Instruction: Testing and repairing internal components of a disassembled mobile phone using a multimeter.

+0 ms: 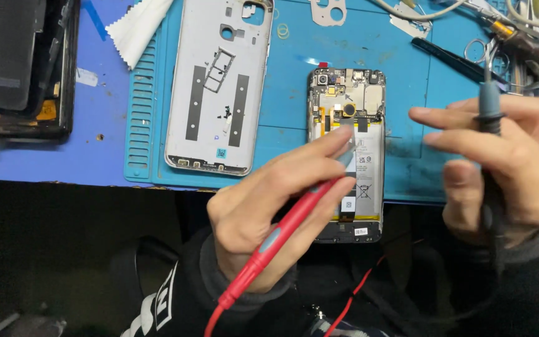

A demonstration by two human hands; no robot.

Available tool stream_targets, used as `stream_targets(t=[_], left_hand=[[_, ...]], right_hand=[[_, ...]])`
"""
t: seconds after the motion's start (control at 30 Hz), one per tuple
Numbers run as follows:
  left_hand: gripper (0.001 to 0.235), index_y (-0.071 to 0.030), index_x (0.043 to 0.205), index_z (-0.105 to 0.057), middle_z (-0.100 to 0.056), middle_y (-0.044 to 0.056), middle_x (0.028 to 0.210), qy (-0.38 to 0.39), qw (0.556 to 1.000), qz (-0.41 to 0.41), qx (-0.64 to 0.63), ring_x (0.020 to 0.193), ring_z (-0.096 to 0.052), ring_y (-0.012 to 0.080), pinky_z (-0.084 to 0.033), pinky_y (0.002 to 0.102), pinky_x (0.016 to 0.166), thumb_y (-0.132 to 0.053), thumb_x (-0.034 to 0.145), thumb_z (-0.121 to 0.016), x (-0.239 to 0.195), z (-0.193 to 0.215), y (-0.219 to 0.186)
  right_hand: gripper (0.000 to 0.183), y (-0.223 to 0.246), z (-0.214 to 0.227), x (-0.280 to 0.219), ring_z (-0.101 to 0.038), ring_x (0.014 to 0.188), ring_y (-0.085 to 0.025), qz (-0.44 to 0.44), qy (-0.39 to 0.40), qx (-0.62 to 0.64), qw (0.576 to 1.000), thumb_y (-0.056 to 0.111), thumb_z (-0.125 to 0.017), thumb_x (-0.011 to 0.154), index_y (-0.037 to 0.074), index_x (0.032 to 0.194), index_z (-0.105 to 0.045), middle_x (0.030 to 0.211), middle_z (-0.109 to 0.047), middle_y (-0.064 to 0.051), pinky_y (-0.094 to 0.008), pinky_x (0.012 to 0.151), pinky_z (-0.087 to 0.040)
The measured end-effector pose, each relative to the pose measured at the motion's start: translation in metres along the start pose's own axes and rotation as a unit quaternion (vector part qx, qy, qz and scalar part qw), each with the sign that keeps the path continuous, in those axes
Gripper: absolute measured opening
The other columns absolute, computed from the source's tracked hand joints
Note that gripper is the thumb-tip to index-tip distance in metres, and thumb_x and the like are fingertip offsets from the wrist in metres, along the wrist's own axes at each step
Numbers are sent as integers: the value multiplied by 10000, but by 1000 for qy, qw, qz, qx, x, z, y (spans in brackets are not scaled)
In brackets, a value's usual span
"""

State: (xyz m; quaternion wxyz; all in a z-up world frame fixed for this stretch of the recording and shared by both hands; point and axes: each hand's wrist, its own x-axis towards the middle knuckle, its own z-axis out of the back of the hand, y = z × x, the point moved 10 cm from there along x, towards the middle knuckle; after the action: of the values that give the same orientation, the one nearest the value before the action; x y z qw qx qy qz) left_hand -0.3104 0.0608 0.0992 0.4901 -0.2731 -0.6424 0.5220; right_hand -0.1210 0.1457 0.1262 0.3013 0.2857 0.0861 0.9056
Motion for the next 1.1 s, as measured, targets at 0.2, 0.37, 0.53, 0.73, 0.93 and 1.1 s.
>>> stream_targets(t=[0.2, 0.37, 0.53, 0.73, 0.93, 1.1], left_hand=[[226, 15, 1098, -686, -712, 160, 1091, 33, 985, -136, 98, 1011, -793, 255, -668, 272, 872, 61, 928, -828, 6, -9, -15], [225, 10, 1059, -706, -703, 142, 993, 40, 984, -121, 127, 966, -789, 241, -653, 290, 811, 30, 897, -860, 13, -13, -16], [198, -38, 1116, -705, -731, 152, 1168, 70, 971, -142, 177, 1071, -779, 252, -670, 312, 880, -59, 948, -808, 16, -26, -15], [261, -71, 1138, -660, -737, 96, 1175, 100, 966, -97, 216, 1180, -758, 276, -551, 536, 1122, -137, 947, -825, 23, -34, -12], [270, -60, 982, -599, -754, 110, 1124, 86, 972, -41, 216, 1124, -760, 243, -391, 698, 1191, -162, 897, -834, 30, -46, -3], [258, -79, 937, -597, -770, 104, 1074, 86, 974, -11, 210, 1119, -751, 243, -377, 715, 1176, -179, 879, -827, 31, -51, 10]], right_hand=[[81, 18, -18, 7, -653, 1108, -300, 65, 60, -85, 992, 1, -670, 993, 41, 1059, -693, 1155, -777, -139, -364, 948, -496], [128, 16, -25, 5, -666, 1114, -297, 77, 91, -102, 988, -8, -711, 913, 50, 1026, -695, 1109, -782, -104, -398, 906, -477], [117, 9, -27, 7, -676, 1075, -284, 30, 102, -51, 993, 6, -716, 888, 37, 997, -689, 1118, -766, -127, -432, 920, -496], [148, -12, -40, 0, -661, 1121, -315, -55, 174, -19, 983, 13, -698, 840, 93, 959, -660, 1215, -744, -121, -417, 964, -519], [342, -21, -41, -6, -674, 1165, -338, -81, 167, 68, 980, -27, -739, 786, 51, 1082, -587, 1245, -699, -184, -457, 1015, -541], [366, -21, -44, -9, -681, 1172, -350, -111, 169, 56, 978, -5, -775, 775, 69, 1078, -584, 1226, -708, -160, -478, 1040, -544]])
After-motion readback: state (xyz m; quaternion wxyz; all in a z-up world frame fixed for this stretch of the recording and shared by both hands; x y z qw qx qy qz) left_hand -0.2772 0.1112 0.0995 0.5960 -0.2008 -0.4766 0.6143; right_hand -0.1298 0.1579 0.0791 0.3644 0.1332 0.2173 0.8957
